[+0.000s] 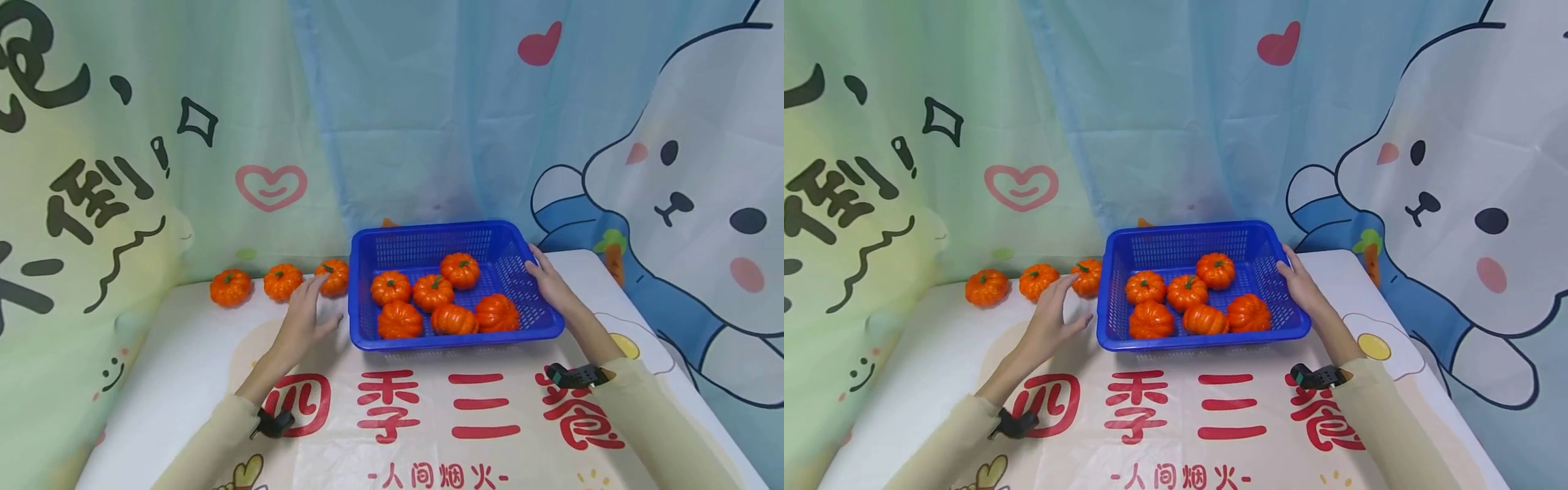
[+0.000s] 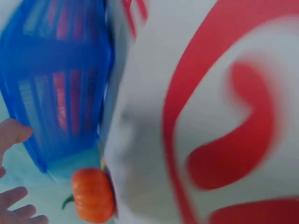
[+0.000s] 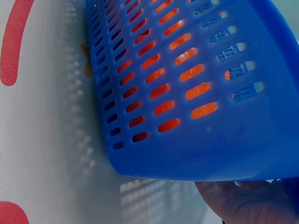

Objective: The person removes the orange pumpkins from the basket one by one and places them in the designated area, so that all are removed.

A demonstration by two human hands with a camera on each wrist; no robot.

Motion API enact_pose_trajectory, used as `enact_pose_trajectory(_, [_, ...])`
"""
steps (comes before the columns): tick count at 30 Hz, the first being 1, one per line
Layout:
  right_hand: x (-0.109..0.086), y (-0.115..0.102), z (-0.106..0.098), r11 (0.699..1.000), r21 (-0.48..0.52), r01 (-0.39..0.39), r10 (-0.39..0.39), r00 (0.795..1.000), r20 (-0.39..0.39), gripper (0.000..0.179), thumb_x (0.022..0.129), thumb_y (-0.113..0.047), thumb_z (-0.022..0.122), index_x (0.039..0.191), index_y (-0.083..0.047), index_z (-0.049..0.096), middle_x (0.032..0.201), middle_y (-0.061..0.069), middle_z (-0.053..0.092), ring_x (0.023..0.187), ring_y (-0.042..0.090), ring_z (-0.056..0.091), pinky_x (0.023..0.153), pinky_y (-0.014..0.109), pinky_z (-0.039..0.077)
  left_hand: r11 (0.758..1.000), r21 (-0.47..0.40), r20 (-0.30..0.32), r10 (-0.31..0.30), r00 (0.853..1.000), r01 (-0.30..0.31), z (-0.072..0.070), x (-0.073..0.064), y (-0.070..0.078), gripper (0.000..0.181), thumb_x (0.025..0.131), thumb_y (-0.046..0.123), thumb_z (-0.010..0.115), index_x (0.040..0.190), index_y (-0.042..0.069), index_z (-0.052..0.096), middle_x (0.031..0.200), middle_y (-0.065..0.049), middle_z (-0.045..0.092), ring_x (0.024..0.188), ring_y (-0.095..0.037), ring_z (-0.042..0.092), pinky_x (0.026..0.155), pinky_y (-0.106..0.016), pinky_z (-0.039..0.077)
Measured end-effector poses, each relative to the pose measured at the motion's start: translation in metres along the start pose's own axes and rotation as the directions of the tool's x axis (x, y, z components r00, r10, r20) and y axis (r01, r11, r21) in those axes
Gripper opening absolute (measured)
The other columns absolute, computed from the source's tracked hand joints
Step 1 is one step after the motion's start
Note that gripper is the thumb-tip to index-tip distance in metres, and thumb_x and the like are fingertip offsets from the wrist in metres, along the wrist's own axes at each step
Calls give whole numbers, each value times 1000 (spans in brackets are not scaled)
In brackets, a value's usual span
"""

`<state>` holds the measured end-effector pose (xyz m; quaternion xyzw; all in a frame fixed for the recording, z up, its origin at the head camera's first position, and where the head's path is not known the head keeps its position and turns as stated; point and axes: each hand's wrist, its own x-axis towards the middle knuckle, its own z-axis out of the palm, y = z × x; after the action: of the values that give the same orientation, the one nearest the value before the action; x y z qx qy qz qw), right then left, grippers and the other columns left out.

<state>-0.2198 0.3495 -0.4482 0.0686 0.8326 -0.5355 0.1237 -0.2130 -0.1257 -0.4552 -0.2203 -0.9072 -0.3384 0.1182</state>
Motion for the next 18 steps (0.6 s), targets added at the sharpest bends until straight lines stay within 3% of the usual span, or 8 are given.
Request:
enact_pose_trajectory(4, [0,0,2,1000,7,3,-3,1000,-5,64,104,-48,20,154,-29,-15,163,18,-9,146,52,5,112,73,6,1000,-13,39,0,999,0,-7,-35,14,75,82,18,77,145,6,37,144,-15,45,132,-33,42,108,-54,41])
enact_pose_trajectory(8, [-1,-2,3,1000,-1,5,-5,1000,-5,64,104,-47,20,154,-27,-14,163,18,-8,147,51,4,112,73,6,999,-26,39,-33,999,34,-10,-57,18,76,81,17,79,145,8,38,142,-13,49,128,-31,47,103,-53,46])
enact_pose_trajectory(12, [-1,-1,2,1000,-2,-2,2,1000,-8,64,104,-47,20,154,-28,-15,163,19,-8,146,52,5,112,73,7,999,-29,29,-34,999,35,-10,-65,18,76,80,16,79,144,7,40,140,-14,51,126,-32,50,102,-53,47])
enact_pose_trajectory(18, [1,1,2,1000,-7,-9,9,1000,-9,63,104,-47,20,154,-31,-15,163,18,-6,146,52,8,112,73,9,998,-49,33,-37,999,39,-12,-64,22,76,81,18,79,145,10,39,141,-13,51,127,-32,50,102,-55,47])
